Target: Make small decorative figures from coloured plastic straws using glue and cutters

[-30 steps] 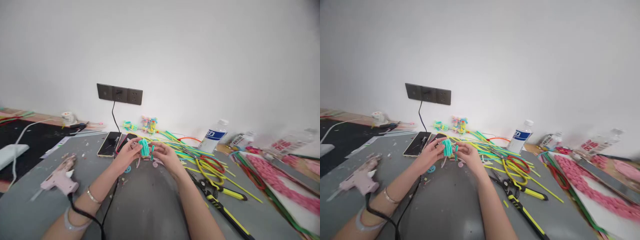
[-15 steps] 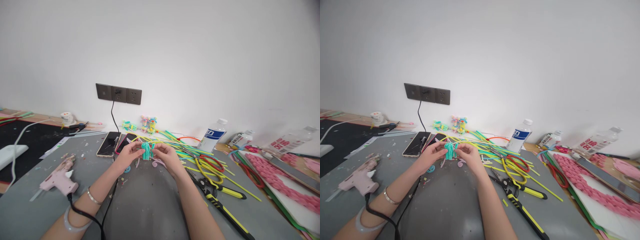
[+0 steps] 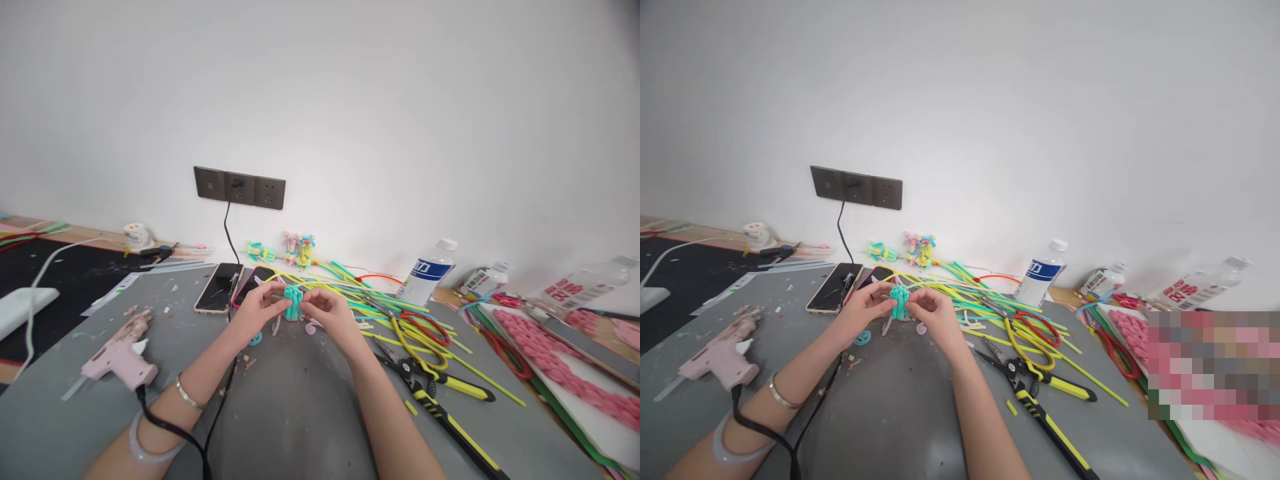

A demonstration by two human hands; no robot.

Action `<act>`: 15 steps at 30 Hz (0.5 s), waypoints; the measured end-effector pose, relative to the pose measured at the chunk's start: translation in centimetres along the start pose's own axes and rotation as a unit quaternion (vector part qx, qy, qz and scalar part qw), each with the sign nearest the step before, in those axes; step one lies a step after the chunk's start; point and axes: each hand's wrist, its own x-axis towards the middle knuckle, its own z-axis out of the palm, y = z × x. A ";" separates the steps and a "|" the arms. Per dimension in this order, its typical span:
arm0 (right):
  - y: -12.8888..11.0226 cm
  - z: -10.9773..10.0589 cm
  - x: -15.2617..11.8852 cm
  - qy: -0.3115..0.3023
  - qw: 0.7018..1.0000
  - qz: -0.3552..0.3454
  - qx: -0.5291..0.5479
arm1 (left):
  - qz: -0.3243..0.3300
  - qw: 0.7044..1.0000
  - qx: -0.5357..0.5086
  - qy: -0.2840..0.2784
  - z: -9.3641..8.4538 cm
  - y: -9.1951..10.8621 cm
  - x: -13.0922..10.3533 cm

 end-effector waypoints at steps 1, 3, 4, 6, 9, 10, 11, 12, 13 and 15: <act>0.0 0.0 0.0 -0.001 1.000 -0.002 -0.003 | 0.010 1.000 0.005 0.000 -0.1 -0.1 0.0; -0.1 0.0 0.0 -0.003 1.000 -0.008 -0.010 | 0.039 0.999 0.019 -0.001 -0.2 -0.3 0.2; -0.1 0.1 0.0 -0.004 1.000 -0.012 -0.012 | 0.056 0.998 0.027 -0.002 -0.3 -0.4 0.2; -0.1 0.2 0.0 -0.005 1.000 -0.023 -0.016 | 0.085 0.996 0.040 -0.004 -0.5 -0.6 0.3; -0.1 0.3 -0.1 -0.005 0.999 -0.043 -0.018 | 0.115 0.992 0.044 -0.002 -0.6 -0.6 0.3; -0.1 0.3 -0.1 -0.004 0.998 -0.052 -0.019 | 0.124 0.991 0.046 0.000 -0.6 -0.5 0.3; -0.2 0.3 -0.1 -0.003 0.998 -0.063 -0.021 | 0.134 0.990 0.048 0.005 -0.6 -0.4 0.3; -0.2 0.4 -0.1 -0.001 0.997 -0.075 -0.024 | 0.144 0.988 0.051 0.009 -0.6 -0.3 0.2; -0.2 0.4 -0.2 0.001 0.996 -0.089 -0.028 | 0.153 0.987 0.054 0.013 -0.5 -0.3 0.2; -0.4 0.5 -0.3 0.004 0.992 -0.121 -0.044 | 0.170 0.984 0.054 0.015 -0.5 -0.1 0.1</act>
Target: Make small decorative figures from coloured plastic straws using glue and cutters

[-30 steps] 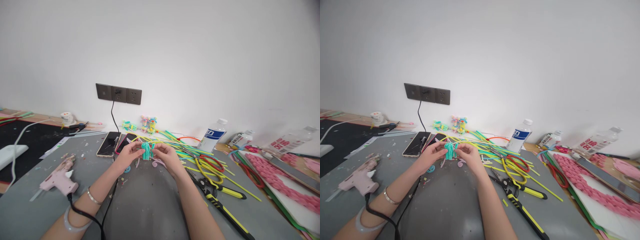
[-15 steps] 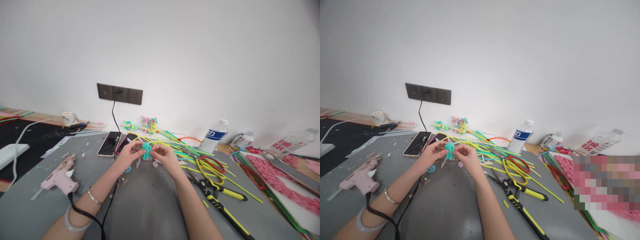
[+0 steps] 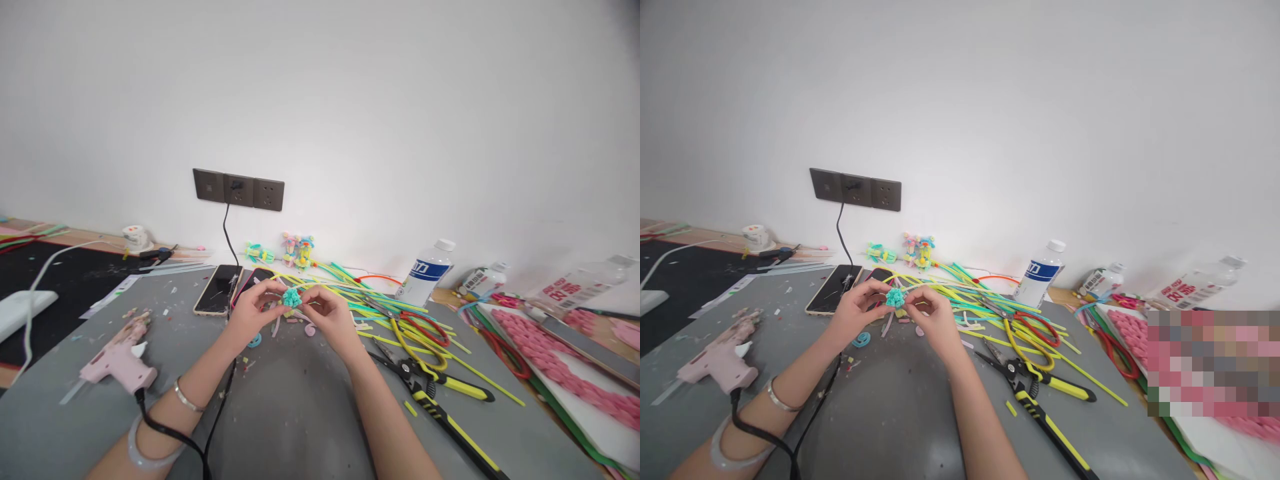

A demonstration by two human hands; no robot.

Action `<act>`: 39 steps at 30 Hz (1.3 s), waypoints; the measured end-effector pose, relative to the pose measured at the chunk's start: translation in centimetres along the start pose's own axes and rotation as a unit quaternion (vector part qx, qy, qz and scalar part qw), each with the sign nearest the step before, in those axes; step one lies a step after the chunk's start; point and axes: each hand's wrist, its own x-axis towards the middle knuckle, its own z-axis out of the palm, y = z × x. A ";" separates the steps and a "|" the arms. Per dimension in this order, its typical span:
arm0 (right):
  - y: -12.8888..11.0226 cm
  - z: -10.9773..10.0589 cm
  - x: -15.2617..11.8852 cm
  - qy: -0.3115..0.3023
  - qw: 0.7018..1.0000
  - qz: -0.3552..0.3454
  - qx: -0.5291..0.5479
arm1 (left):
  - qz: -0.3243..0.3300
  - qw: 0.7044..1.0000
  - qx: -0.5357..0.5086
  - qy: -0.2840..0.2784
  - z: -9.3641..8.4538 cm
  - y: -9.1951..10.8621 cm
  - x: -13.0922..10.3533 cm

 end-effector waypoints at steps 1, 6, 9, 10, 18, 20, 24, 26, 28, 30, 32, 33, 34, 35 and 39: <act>-0.1 0.0 0.0 0.000 1.000 -0.016 -0.010 | 0.008 1.000 -0.002 0.000 0.0 0.1 0.0; -0.6 0.2 -0.2 0.000 0.997 -0.070 -0.043 | 0.035 0.999 -0.005 -0.012 0.0 0.5 -0.1; -0.6 0.3 -0.2 -0.001 0.995 -0.086 -0.049 | 0.047 0.999 -0.011 -0.015 0.0 0.5 -0.1; -0.6 0.3 -0.2 -0.002 0.995 -0.089 -0.051 | 0.052 0.998 -0.013 -0.015 0.0 0.4 -0.1; -0.8 0.4 -0.2 0.003 0.994 -0.097 -0.056 | 0.067 0.997 0.046 0.000 -0.2 0.3 -0.2; -0.8 0.5 -0.3 0.002 0.994 -0.096 -0.057 | 0.066 0.996 0.053 0.007 -0.2 0.3 -0.3; -0.6 0.7 -0.4 0.006 0.993 -0.098 -0.068 | 0.076 0.995 0.069 0.017 -0.2 0.0 -0.5; -0.6 0.8 -0.4 0.007 0.992 -0.103 -0.072 | 0.086 0.993 0.081 0.017 -0.2 -0.3 -0.6; -0.6 0.9 -0.4 0.008 0.992 -0.105 -0.076 | 0.088 0.992 0.091 0.021 -0.2 -0.4 -0.6; -0.7 1.0 -0.4 0.009 0.991 -0.108 -0.080 | 0.088 0.990 0.105 0.023 -0.1 -0.4 -0.6; -0.7 1.1 -0.4 0.009 0.990 -0.115 -0.084 | 0.097 0.987 0.124 0.019 -0.1 -0.2 -0.6; -0.6 1.1 -0.4 0.008 0.989 -0.118 -0.086 | 0.107 0.985 0.136 0.016 -0.1 0.0 -0.5; -0.6 1.1 -0.4 0.007 0.989 -0.120 -0.088 | 0.118 0.982 0.148 0.013 -0.1 0.2 -0.5; -0.6 1.1 -0.4 0.006 0.988 -0.122 -0.091 | 0.130 0.978 0.160 0.012 0.0 0.5 -0.5; -0.5 0.9 -0.5 0.015 0.988 -0.119 -0.091 | 0.161 0.971 0.177 0.012 0.0 0.8 -0.4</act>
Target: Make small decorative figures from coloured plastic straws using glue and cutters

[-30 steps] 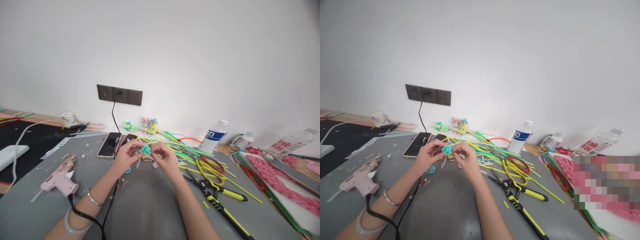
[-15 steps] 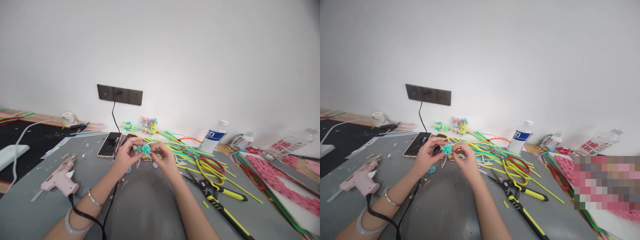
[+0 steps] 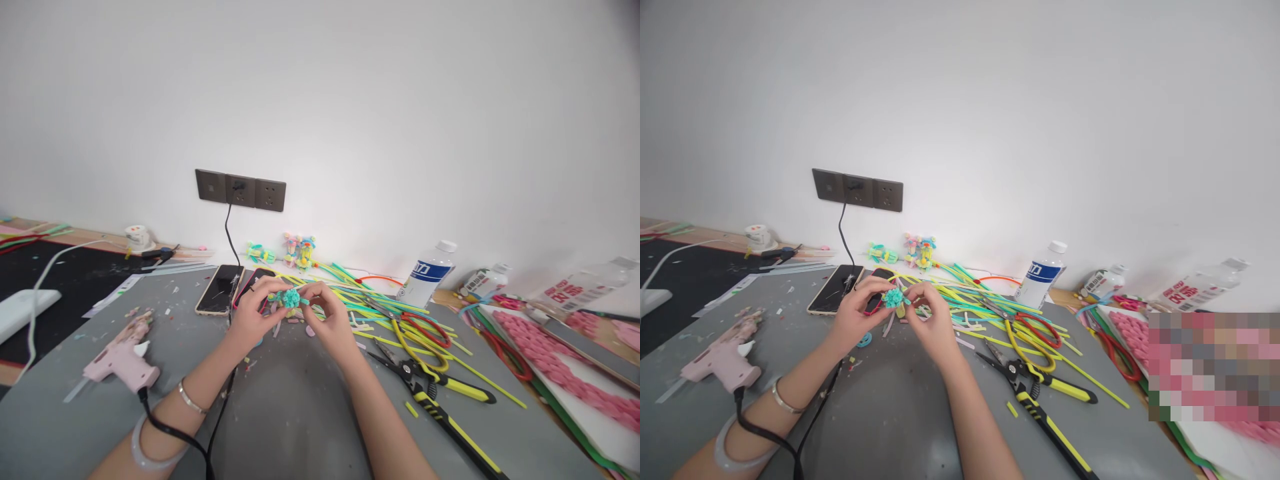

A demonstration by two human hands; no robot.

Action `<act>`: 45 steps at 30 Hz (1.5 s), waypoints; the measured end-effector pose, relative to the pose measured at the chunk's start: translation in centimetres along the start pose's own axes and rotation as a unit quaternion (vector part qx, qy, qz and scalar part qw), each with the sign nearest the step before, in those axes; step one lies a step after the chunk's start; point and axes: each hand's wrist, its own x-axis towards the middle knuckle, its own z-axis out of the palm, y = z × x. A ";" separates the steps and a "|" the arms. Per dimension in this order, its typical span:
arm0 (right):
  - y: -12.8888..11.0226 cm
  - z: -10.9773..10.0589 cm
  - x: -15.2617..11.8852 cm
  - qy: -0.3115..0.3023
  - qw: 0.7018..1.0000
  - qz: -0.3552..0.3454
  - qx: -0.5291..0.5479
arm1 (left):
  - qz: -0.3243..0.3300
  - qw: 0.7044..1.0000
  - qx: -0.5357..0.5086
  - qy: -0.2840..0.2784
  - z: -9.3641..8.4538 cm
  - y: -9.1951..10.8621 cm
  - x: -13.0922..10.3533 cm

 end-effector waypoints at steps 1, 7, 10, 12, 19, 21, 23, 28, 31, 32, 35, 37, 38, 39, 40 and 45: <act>0.0 -0.1 0.0 0.008 1.000 0.007 0.001 | 0.001 1.000 -0.004 0.002 0.0 -0.1 -0.1; 0.4 -0.2 0.1 0.069 0.996 0.057 0.025 | -0.037 0.996 -0.081 0.016 0.3 -0.7 -0.3; 0.7 -0.2 0.2 0.084 0.992 0.077 0.048 | -0.113 0.979 -0.167 0.026 0.4 -0.3 -0.1; 0.8 -0.2 0.3 0.094 0.991 0.083 0.036 | -0.163 0.964 -0.209 0.033 0.5 0.0 0.1; 0.9 -0.6 0.5 0.111 0.981 0.120 0.104 | -0.243 0.933 -0.262 0.043 0.7 -0.3 0.2; 0.9 -0.6 0.6 0.103 0.971 0.147 0.158 | -0.246 0.931 -0.267 0.037 0.7 -0.4 0.2; 0.9 -0.6 0.6 0.097 0.956 0.175 0.213 | -0.248 0.932 -0.263 0.031 0.7 -0.4 0.2; 0.8 -0.7 0.8 0.092 0.914 0.220 0.327 | -0.255 0.930 -0.264 0.028 0.7 -0.5 0.2; 0.7 -0.8 0.9 0.098 0.896 0.239 0.362 | -0.264 0.923 -0.278 0.031 0.7 -0.4 0.3; 0.8 -0.8 0.9 0.101 0.892 0.244 0.366 | -0.266 0.922 -0.281 0.031 0.7 -0.4 0.3; 1.0 -0.8 0.9 0.114 0.889 0.250 0.366 | -0.276 0.919 -0.280 0.028 0.7 -0.3 0.3; 1.2 -0.8 0.9 0.128 0.891 0.249 0.357 | -0.284 0.918 -0.277 0.025 0.7 -0.2 0.3; 1.3 -0.8 0.9 0.135 0.893 0.248 0.351 | -0.288 0.917 -0.276 0.024 0.7 -0.2 0.3; 1.4 -0.9 0.9 0.140 0.894 0.246 0.346 | -0.292 0.916 -0.275 0.023 0.7 -0.1 0.3; 1.5 -0.9 0.9 0.143 0.896 0.246 0.341 | -0.296 0.915 -0.274 0.021 0.7 -0.1 0.3; 1.6 -0.8 0.8 0.126 0.902 0.253 0.327 | -0.301 0.919 -0.255 0.013 0.6 0.0 0.3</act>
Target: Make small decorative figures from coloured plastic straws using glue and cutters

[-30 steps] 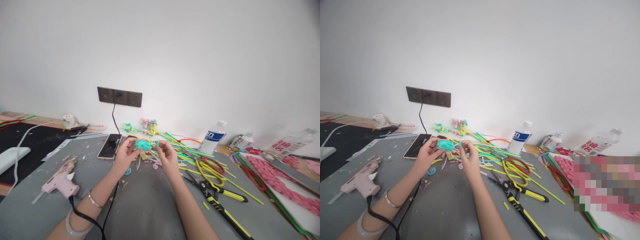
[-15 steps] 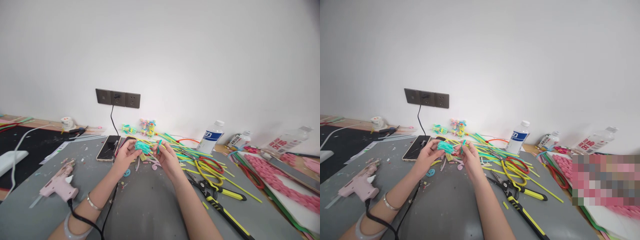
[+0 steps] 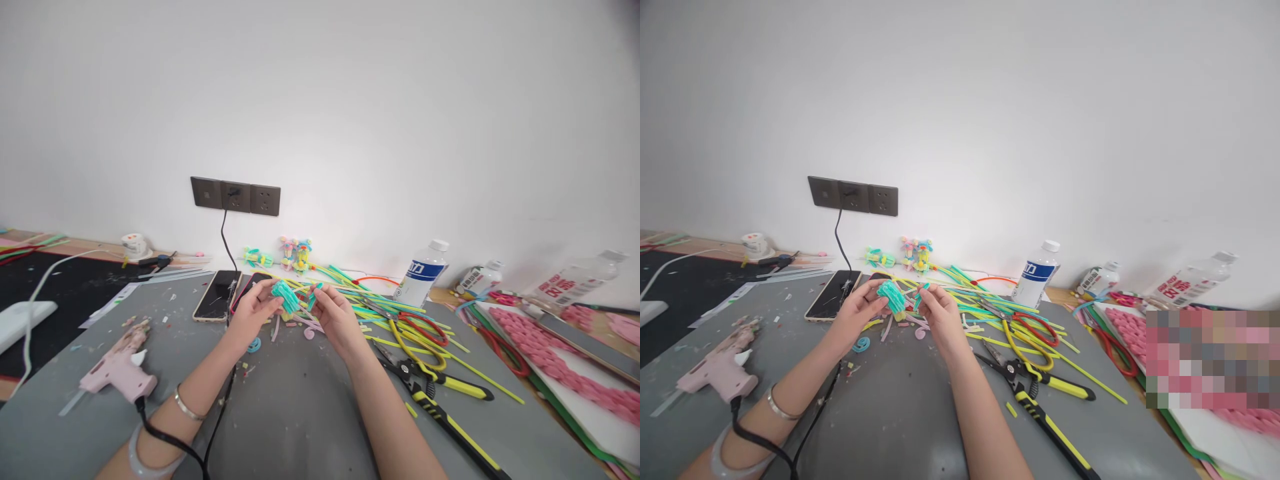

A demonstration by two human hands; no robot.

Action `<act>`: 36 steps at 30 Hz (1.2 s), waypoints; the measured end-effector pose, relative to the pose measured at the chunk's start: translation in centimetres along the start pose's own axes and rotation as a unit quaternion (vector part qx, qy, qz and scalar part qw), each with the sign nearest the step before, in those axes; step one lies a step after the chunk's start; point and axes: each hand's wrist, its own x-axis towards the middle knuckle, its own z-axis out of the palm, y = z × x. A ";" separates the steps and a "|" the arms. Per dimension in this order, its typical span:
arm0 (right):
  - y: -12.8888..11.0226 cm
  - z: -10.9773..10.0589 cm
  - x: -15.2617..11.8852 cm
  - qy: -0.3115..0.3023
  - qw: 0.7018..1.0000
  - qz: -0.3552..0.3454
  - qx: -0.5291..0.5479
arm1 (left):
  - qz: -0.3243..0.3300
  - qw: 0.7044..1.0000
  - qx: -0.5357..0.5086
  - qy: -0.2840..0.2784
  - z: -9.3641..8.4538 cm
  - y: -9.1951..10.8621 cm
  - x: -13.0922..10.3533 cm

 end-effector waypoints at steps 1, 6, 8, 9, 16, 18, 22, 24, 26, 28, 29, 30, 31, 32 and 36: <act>0.1 0.0 -0.1 -0.005 1.000 0.005 -0.006 | -0.001 1.000 0.004 0.000 0.0 0.0 0.0; 0.4 0.3 -0.3 -0.046 0.996 0.009 -0.070 | -0.022 1.000 0.009 -0.018 -0.1 -0.2 0.0; 0.4 0.4 -0.4 -0.066 0.991 -0.006 -0.114 | -0.033 0.999 0.006 -0.023 0.0 -0.3 0.1; 0.3 0.5 -0.4 -0.073 0.989 -0.013 -0.130 | -0.036 0.999 0.003 -0.023 0.0 -0.3 0.1; 0.3 0.7 -0.5 -0.065 0.984 -0.036 -0.162 | -0.048 0.998 0.021 -0.019 0.1 -0.2 0.1; 0.3 0.7 -0.5 -0.060 0.983 -0.037 -0.168 | -0.047 0.998 0.028 -0.026 0.0 -0.2 0.1; 0.3 0.8 -0.6 -0.057 0.983 -0.039 -0.172 | -0.046 0.998 0.038 -0.034 0.0 -0.3 0.1; 0.3 0.8 -0.6 -0.055 0.983 -0.038 -0.170 | -0.048 0.997 0.039 -0.037 0.0 -0.3 0.1; 0.4 0.7 -0.6 -0.053 0.984 -0.032 -0.167 | -0.051 0.997 0.040 -0.041 -0.1 -0.3 0.1; 0.5 0.6 -0.5 -0.050 0.984 -0.029 -0.168 | -0.050 0.997 0.043 -0.045 -0.1 -0.2 0.1; 0.5 0.6 -0.5 -0.050 0.984 -0.029 -0.170 | -0.049 0.997 0.045 -0.048 -0.1 -0.2 0.1; 0.6 0.6 -0.4 -0.049 0.983 -0.030 -0.172 | -0.048 0.996 0.047 -0.050 -0.1 -0.1 0.1; 0.6 0.5 -0.4 -0.049 0.983 -0.031 -0.174 | -0.046 0.996 0.049 -0.051 -0.1 -0.1 0.1; 0.6 0.5 -0.4 -0.049 0.983 -0.032 -0.175 | -0.044 0.996 0.050 -0.051 -0.1 -0.1 0.0; 0.5 0.6 -0.5 -0.048 0.983 -0.030 -0.175 | -0.036 0.997 0.053 -0.047 0.0 -0.1 0.0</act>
